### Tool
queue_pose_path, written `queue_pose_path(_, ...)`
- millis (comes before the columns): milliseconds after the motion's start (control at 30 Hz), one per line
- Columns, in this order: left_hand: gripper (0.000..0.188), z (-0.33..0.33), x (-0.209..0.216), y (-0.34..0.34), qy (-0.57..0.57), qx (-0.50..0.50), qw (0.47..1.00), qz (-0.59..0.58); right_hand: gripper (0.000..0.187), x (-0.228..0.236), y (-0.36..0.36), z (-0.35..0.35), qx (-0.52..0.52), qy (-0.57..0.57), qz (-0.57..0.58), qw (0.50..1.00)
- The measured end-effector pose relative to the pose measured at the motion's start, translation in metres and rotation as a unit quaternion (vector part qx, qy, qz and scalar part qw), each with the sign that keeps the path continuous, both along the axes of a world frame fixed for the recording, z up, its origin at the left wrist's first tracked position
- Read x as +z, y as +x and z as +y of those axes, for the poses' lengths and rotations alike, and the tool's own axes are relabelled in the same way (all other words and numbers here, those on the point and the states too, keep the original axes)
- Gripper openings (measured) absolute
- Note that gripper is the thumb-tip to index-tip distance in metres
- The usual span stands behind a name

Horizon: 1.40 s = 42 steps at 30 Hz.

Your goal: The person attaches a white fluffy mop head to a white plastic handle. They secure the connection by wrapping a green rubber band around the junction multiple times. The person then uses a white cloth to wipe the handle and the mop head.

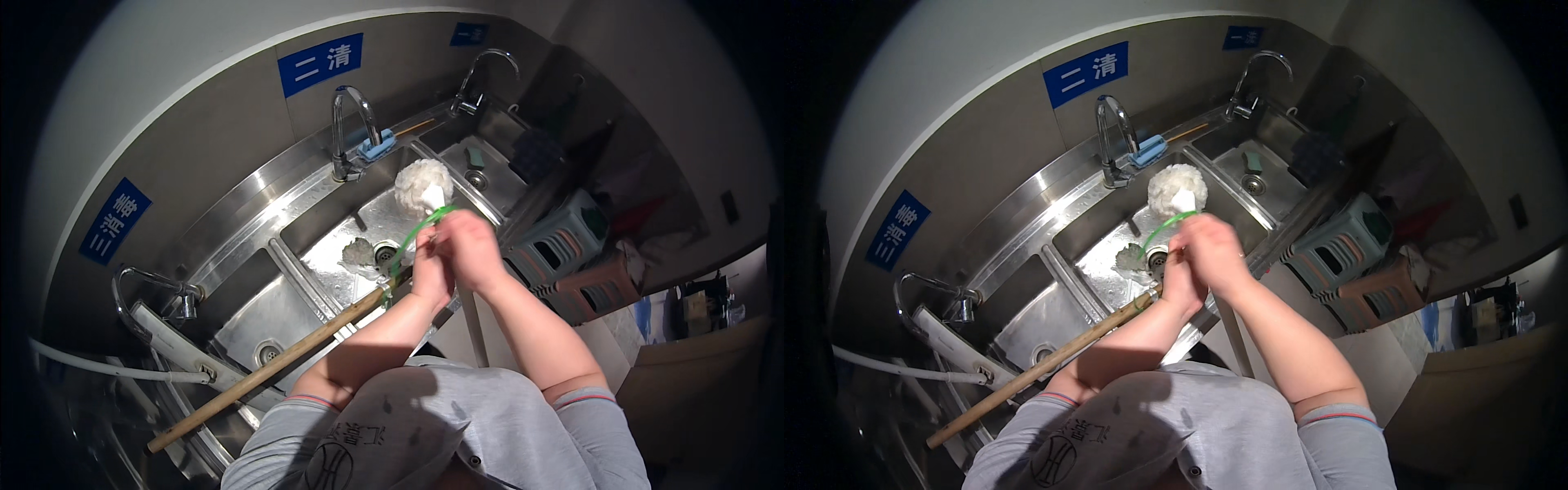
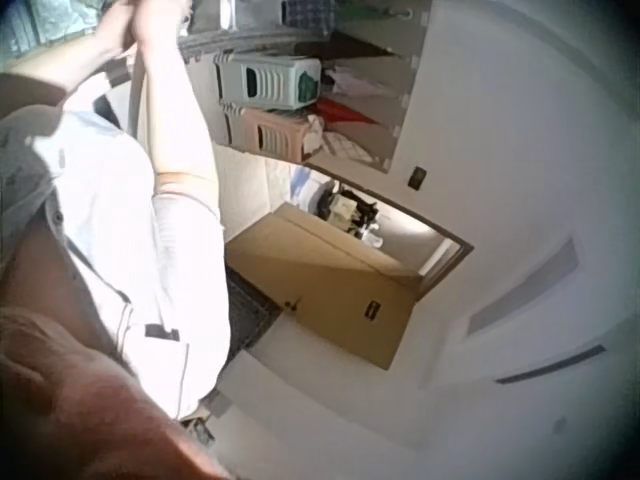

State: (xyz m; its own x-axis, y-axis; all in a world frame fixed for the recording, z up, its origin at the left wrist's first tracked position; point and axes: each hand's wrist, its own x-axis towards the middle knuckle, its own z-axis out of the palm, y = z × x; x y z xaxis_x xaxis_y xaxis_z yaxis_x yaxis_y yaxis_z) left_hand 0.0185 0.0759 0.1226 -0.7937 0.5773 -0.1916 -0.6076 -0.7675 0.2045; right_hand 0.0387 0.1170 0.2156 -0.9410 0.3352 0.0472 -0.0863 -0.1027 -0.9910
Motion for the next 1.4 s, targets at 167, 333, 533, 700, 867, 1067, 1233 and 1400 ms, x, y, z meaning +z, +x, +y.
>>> queue_pose_path(167,0.032,-0.005,0.002,0.014,-0.048,0.016,0.984,0.173,0.039,-0.016,0.015,0.051,-0.027,-0.387,0.087,0.918)
queue_pose_path(333,0.031,-0.014,0.005,0.009,0.003,-0.049,0.981,0.186,0.044,-0.01,0.026,0.059,0.008,-0.356,0.083,0.931)
queue_pose_path(533,0.032,-0.017,0.011,0.016,-0.012,-0.096,0.988,0.123,0.04,-0.033,0.005,0.081,-0.033,-0.469,0.007,0.883)
queue_pose_path(700,0.034,-0.018,0.02,0.02,0.001,-0.106,0.984,0.14,0.038,-0.047,-0.023,0.081,0.025,-0.48,-0.07,0.874)
queue_pose_path(867,0.028,-0.02,0.022,0.024,0.016,-0.118,0.985,0.127,0.037,-0.052,-0.037,0.08,0.04,-0.527,-0.107,0.842)
queue_pose_path(1067,0.022,-0.021,0.021,0.029,-0.001,-0.115,0.99,0.085,0.039,-0.051,-0.048,0.084,0.045,-0.51,-0.064,0.856)
queue_pose_path(1233,0.024,-0.019,0.022,0.029,-0.009,-0.111,0.99,0.085,0.039,-0.073,-0.036,0.077,0.017,-0.517,-0.055,0.854)
queue_pose_path(1400,0.024,-0.017,0.018,0.032,0.007,-0.112,0.99,0.081,0.038,-0.091,-0.018,0.072,0.0,-0.535,-0.073,0.841)
